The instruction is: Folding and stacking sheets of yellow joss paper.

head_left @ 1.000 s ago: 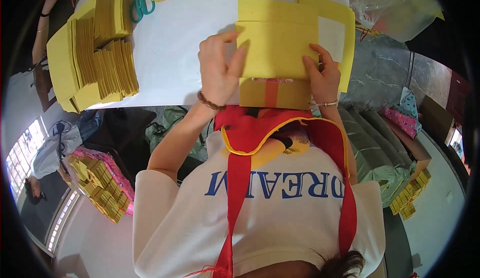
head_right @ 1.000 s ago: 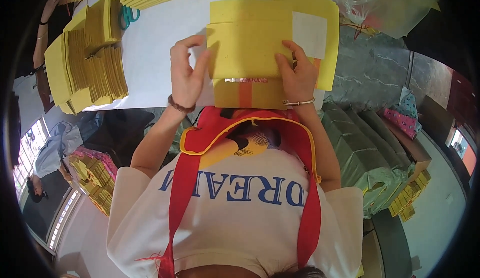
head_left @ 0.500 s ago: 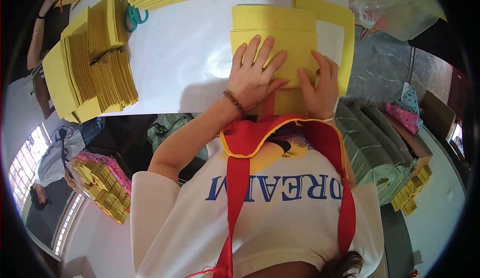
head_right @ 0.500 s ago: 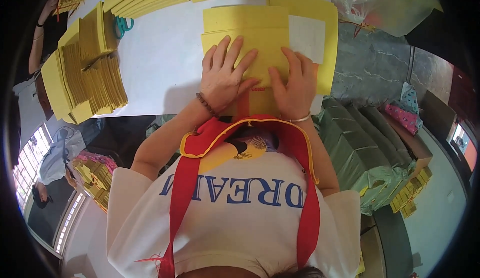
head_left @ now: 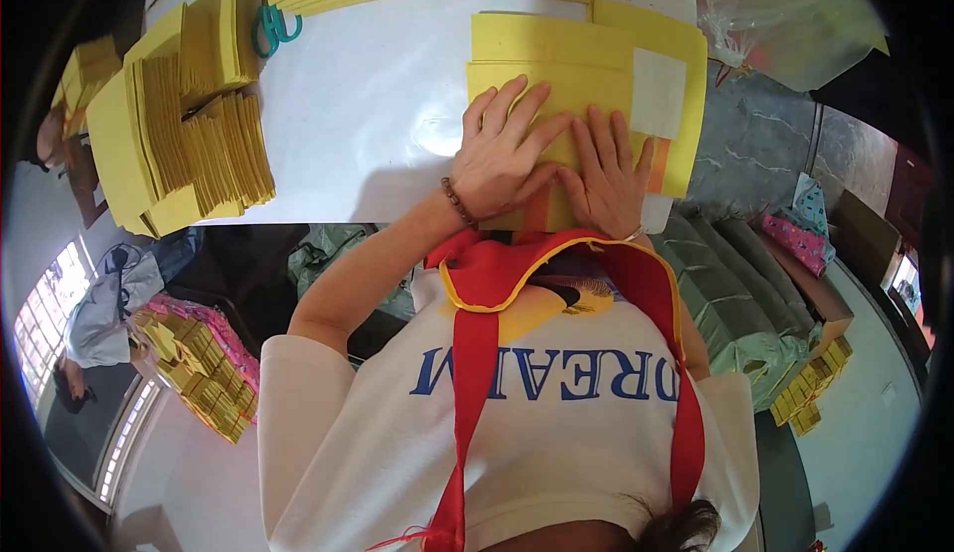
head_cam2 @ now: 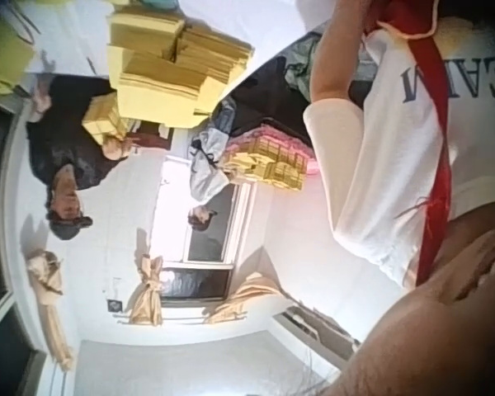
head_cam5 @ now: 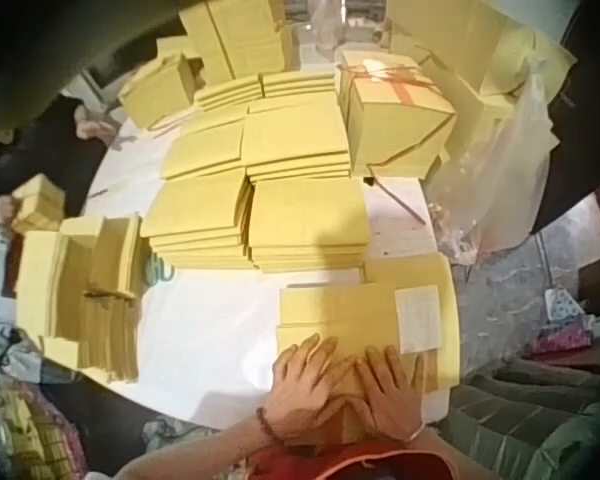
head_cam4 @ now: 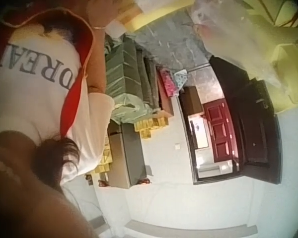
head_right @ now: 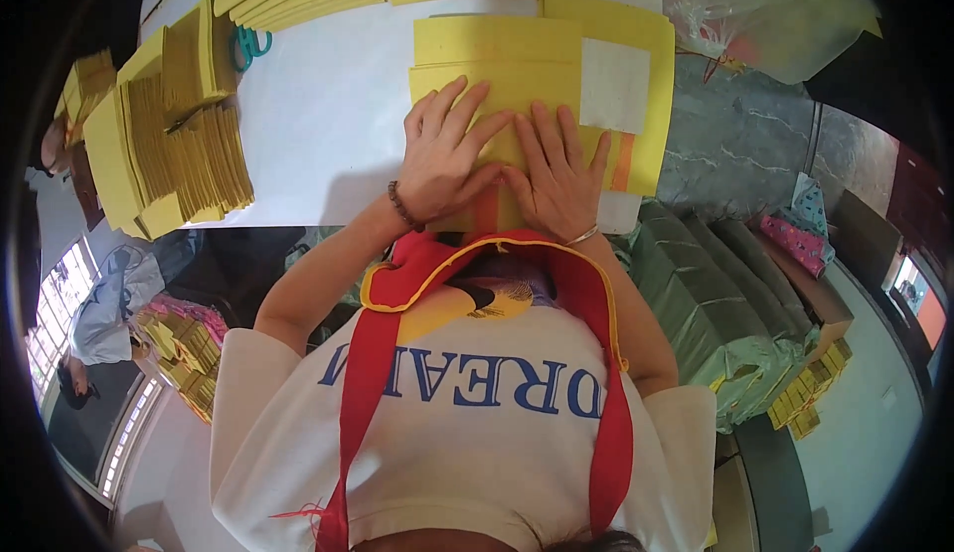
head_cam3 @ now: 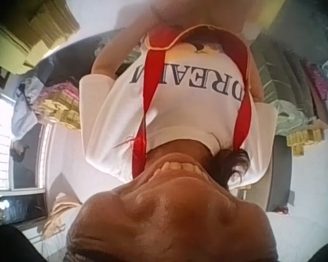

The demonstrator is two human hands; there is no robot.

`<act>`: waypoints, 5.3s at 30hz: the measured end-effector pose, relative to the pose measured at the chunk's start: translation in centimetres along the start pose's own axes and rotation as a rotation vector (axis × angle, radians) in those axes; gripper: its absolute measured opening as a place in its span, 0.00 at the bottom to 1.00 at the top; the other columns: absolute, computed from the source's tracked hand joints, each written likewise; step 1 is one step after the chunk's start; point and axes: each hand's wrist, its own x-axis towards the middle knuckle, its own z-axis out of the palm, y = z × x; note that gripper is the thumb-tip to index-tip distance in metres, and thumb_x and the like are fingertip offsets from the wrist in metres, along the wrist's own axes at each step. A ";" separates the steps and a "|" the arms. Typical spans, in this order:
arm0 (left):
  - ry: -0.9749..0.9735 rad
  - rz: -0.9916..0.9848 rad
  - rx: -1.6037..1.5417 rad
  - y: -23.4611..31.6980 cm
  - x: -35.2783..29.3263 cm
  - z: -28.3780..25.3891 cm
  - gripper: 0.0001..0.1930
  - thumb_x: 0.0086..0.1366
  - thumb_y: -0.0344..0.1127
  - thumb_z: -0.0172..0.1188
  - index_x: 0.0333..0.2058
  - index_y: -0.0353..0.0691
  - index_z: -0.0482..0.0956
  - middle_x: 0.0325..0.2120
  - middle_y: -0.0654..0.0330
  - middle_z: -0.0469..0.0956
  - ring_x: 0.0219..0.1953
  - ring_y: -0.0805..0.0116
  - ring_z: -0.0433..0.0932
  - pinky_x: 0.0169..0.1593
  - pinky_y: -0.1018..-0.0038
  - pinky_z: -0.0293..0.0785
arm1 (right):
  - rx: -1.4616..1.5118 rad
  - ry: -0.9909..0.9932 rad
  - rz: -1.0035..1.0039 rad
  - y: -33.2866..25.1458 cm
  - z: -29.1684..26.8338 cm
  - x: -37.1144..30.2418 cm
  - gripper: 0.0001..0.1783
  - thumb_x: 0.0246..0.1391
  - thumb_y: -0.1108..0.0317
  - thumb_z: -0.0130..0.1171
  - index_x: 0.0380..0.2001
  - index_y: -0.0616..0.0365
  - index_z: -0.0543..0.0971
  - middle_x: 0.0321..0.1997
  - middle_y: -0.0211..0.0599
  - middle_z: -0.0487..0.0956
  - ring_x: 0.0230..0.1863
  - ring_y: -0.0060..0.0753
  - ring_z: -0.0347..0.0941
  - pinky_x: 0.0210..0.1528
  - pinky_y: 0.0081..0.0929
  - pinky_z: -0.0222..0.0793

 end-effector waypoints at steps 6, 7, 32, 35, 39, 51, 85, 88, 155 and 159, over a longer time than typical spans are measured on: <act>-0.030 0.026 -0.089 0.1 0.1 -1.4 0.30 0.46 0.39 0.65 0.51 0.45 0.69 0.56 0.51 0.61 0.59 0.49 0.56 0.57 0.55 0.53 | 0.003 0.029 0.019 0.1 0.3 -0.2 0.30 0.55 0.46 0.44 0.60 0.43 0.63 0.66 0.26 0.56 0.68 0.34 0.46 0.62 0.62 0.31; -0.029 0.031 -0.087 0.3 -0.1 -1.5 0.30 0.46 0.39 0.65 0.51 0.45 0.69 0.56 0.51 0.61 0.59 0.49 0.56 0.57 0.55 0.53 | 0.013 0.029 0.018 0.1 0.4 -0.1 0.30 0.54 0.46 0.45 0.60 0.42 0.63 0.66 0.26 0.56 0.68 0.34 0.46 0.62 0.62 0.31; -0.111 0.191 0.558 2.5 -0.1 -0.4 0.21 0.55 0.37 0.50 0.47 0.35 0.70 0.49 0.35 0.66 0.50 0.45 0.67 0.48 0.58 0.67 | 0.048 0.036 -0.018 0.4 0.5 0.0 0.33 0.51 0.48 0.48 0.60 0.43 0.61 0.67 0.28 0.54 0.68 0.37 0.46 0.60 0.60 0.42; -0.126 0.209 0.632 2.5 -0.2 -0.3 0.21 0.56 0.38 0.48 0.48 0.36 0.70 0.49 0.33 0.66 0.51 0.43 0.66 0.47 0.57 0.67 | 0.073 0.035 -0.016 0.5 0.5 0.2 0.33 0.51 0.48 0.48 0.60 0.44 0.61 0.67 0.29 0.54 0.68 0.37 0.46 0.59 0.59 0.43; -0.143 0.219 0.656 2.5 -0.4 -0.1 0.22 0.57 0.39 0.47 0.49 0.37 0.69 0.49 0.32 0.66 0.51 0.42 0.66 0.46 0.55 0.67 | 0.062 0.048 -0.030 0.4 0.3 0.3 0.33 0.52 0.48 0.47 0.60 0.46 0.61 0.67 0.31 0.54 0.68 0.39 0.47 0.59 0.57 0.44; -0.021 0.302 0.561 0.7 -0.1 0.2 0.23 0.57 0.40 0.47 0.50 0.37 0.69 0.44 0.33 0.71 0.45 0.45 0.70 0.42 0.60 0.67 | 0.395 -0.070 -0.034 1.4 -2.5 1.1 0.33 0.49 0.56 0.55 0.59 0.52 0.63 0.66 0.36 0.55 0.67 0.46 0.47 0.61 0.46 0.46; -0.125 0.019 0.443 -10.7 14.2 -2.8 0.40 0.47 0.30 0.57 0.60 0.44 0.52 0.56 0.47 0.55 0.59 0.48 0.52 0.60 0.56 0.51 | 0.568 -0.236 -0.636 -2.8 -3.1 2.7 0.22 0.51 0.62 0.49 0.51 0.49 0.70 0.56 0.34 0.67 0.63 0.36 0.55 0.64 0.47 0.44; -0.049 0.017 0.486 -10.9 13.7 -2.1 0.39 0.48 0.31 0.57 0.60 0.44 0.53 0.55 0.48 0.56 0.59 0.49 0.54 0.60 0.57 0.52 | 1.446 -0.767 -0.464 -4.0 -4.7 3.4 0.24 0.56 0.59 0.47 0.55 0.51 0.68 0.59 0.39 0.66 0.62 0.38 0.57 0.64 0.40 0.47; 0.142 -0.108 0.128 2.4 -8.4 0.0 0.40 0.39 0.42 0.71 0.53 0.43 0.66 0.57 0.42 0.56 0.53 0.45 0.63 0.52 0.61 0.61 | 0.592 0.158 0.053 1.2 -0.5 -4.2 0.14 0.43 0.70 0.60 0.38 0.54 0.78 0.53 0.37 0.71 0.58 0.44 0.61 0.57 0.35 0.57; 0.076 0.083 0.097 2.3 -8.4 -0.3 0.27 0.44 0.39 0.67 0.46 0.44 0.72 0.48 0.56 0.66 0.49 0.55 0.66 0.48 0.65 0.62 | 0.695 0.152 0.062 1.6 -0.4 -4.0 0.14 0.43 0.69 0.60 0.38 0.54 0.79 0.53 0.37 0.71 0.56 0.43 0.63 0.57 0.34 0.57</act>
